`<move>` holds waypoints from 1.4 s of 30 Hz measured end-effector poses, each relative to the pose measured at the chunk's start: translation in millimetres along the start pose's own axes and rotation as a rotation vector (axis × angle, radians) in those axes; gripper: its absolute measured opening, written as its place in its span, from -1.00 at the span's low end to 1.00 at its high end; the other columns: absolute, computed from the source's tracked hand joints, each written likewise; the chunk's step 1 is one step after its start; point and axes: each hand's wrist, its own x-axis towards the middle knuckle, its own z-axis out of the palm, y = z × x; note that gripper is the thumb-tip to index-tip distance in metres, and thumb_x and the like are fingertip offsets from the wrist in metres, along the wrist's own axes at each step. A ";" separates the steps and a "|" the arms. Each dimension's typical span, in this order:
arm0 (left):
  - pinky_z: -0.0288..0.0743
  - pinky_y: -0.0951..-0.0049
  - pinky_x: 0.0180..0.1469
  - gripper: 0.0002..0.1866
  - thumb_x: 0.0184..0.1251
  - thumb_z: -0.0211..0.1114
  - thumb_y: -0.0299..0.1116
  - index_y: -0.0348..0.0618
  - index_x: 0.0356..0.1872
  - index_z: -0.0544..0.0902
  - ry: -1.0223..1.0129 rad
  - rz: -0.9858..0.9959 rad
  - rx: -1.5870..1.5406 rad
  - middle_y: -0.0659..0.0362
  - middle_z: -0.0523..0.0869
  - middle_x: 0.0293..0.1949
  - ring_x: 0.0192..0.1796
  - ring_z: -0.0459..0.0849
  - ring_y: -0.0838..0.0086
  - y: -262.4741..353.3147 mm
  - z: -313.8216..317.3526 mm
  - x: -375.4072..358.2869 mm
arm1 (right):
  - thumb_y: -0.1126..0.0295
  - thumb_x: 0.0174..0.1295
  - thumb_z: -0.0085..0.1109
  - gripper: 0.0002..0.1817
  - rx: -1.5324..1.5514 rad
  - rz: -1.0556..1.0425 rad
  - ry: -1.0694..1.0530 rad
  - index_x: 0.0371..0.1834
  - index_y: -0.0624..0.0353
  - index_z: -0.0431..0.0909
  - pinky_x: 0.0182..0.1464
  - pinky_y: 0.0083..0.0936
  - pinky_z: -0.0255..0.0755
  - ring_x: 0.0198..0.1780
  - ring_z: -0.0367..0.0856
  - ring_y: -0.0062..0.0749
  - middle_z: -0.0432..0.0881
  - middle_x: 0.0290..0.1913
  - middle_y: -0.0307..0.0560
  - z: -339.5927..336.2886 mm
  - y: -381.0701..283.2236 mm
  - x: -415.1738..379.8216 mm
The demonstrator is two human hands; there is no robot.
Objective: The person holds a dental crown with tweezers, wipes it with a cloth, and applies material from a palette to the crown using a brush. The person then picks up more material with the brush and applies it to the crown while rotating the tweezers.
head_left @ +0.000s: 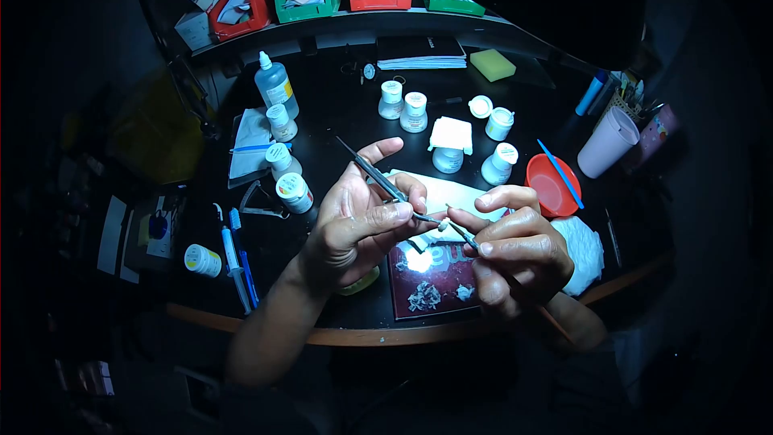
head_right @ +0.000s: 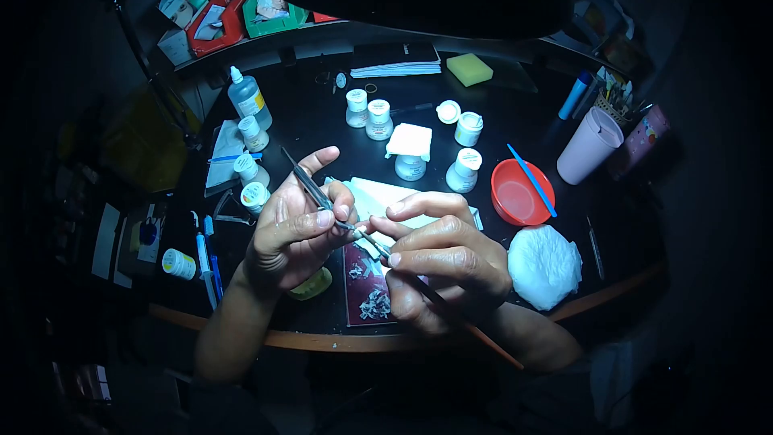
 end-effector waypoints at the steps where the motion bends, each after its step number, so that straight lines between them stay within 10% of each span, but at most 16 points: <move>1: 0.66 0.13 0.32 -0.20 0.43 0.25 -0.60 -0.19 0.57 -0.01 -0.026 -0.001 -0.022 -0.05 0.59 -0.02 0.06 0.73 0.29 -1.2 -3.6 0.3 | 0.52 0.16 0.45 -0.73 -0.024 0.000 -0.011 -0.09 0.28 0.64 0.08 -0.16 0.80 0.12 0.68 0.03 0.74 -0.24 0.04 -0.8 -1.0 -1.4; 42: 0.66 0.11 0.32 -0.24 0.46 0.23 -0.61 -0.16 0.56 0.02 -0.054 0.009 -0.059 -0.05 0.59 0.01 0.03 0.74 0.32 -4.7 -5.4 1.2 | 0.44 0.14 0.59 -0.68 -0.156 0.018 0.009 -0.11 0.23 0.65 0.04 -0.24 0.73 0.06 0.71 -0.04 0.73 -0.27 -0.05 2.8 -10.4 0.1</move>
